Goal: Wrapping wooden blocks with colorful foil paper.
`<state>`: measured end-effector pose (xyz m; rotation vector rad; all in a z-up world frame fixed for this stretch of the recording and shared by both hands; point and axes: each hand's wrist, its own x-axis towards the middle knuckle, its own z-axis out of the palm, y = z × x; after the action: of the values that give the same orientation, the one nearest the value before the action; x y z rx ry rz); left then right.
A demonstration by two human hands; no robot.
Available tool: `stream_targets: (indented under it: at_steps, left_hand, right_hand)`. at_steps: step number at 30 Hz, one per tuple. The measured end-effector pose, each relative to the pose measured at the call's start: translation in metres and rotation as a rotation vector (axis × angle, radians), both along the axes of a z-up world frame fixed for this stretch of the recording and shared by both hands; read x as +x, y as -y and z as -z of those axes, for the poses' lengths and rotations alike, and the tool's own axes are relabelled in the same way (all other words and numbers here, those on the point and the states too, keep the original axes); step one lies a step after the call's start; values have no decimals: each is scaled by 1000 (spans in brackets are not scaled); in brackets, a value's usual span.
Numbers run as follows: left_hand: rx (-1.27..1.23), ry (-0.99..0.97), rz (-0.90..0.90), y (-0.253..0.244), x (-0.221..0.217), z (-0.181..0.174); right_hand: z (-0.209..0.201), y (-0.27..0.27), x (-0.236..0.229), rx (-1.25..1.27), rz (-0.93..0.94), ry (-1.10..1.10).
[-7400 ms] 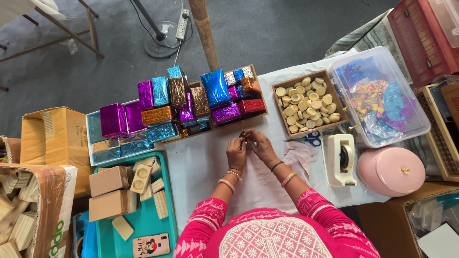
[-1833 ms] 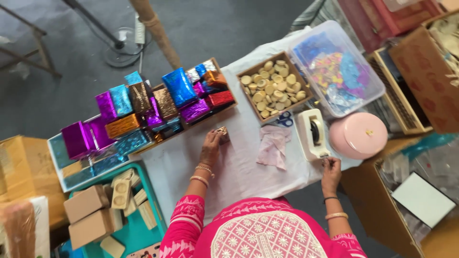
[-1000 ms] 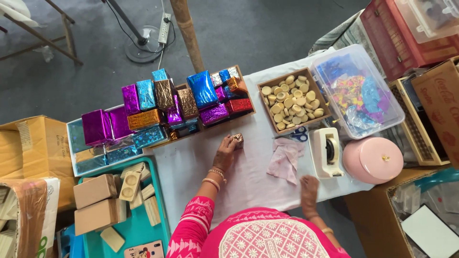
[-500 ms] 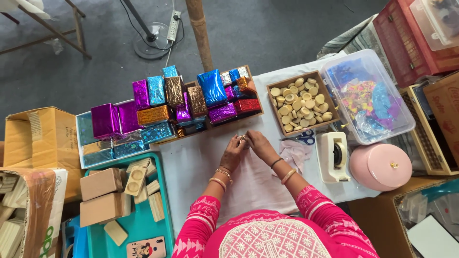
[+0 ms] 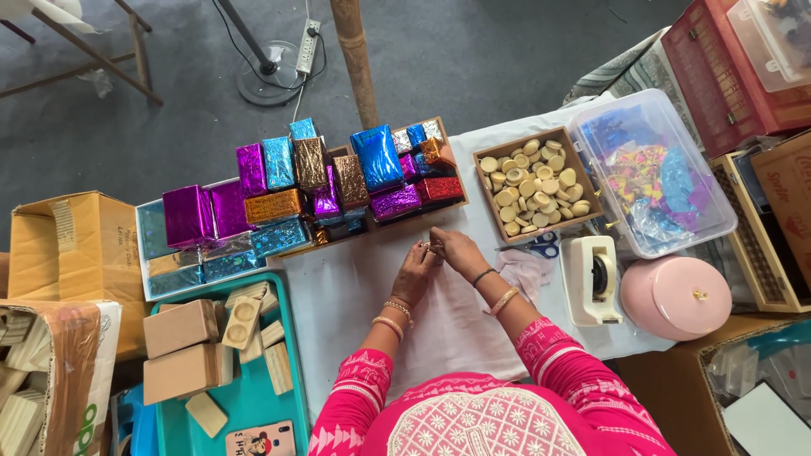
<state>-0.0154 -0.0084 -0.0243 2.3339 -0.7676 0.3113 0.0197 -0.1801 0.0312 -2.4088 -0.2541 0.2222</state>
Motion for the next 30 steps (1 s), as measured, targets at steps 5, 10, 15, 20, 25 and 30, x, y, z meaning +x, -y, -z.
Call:
stream_targets:
  at_steps: [5, 10, 15, 20, 25, 30]
  left_hand:
    - [-29, -21, -2, 0, -2, -3]
    - [-2, -61, 11, -3, -2, 3]
    - [43, -18, 26, -9, -2, 10]
    - [54, 64, 48, -12, 1, 12]
    - [-126, -111, 11, -7, 3, -13]
    - [-350, -274, -32, -3, -1, -42]
  right_hand:
    - [14, 12, 4, 82, 56, -76]
    - [66, 37, 15, 479, -35, -424]
    - [57, 36, 10, 549, -26, -460]
    - [66, 32, 4, 640, 31, -482]
    - [65, 30, 1, 750, 138, -533]
    - [54, 36, -17, 892, 174, -586]
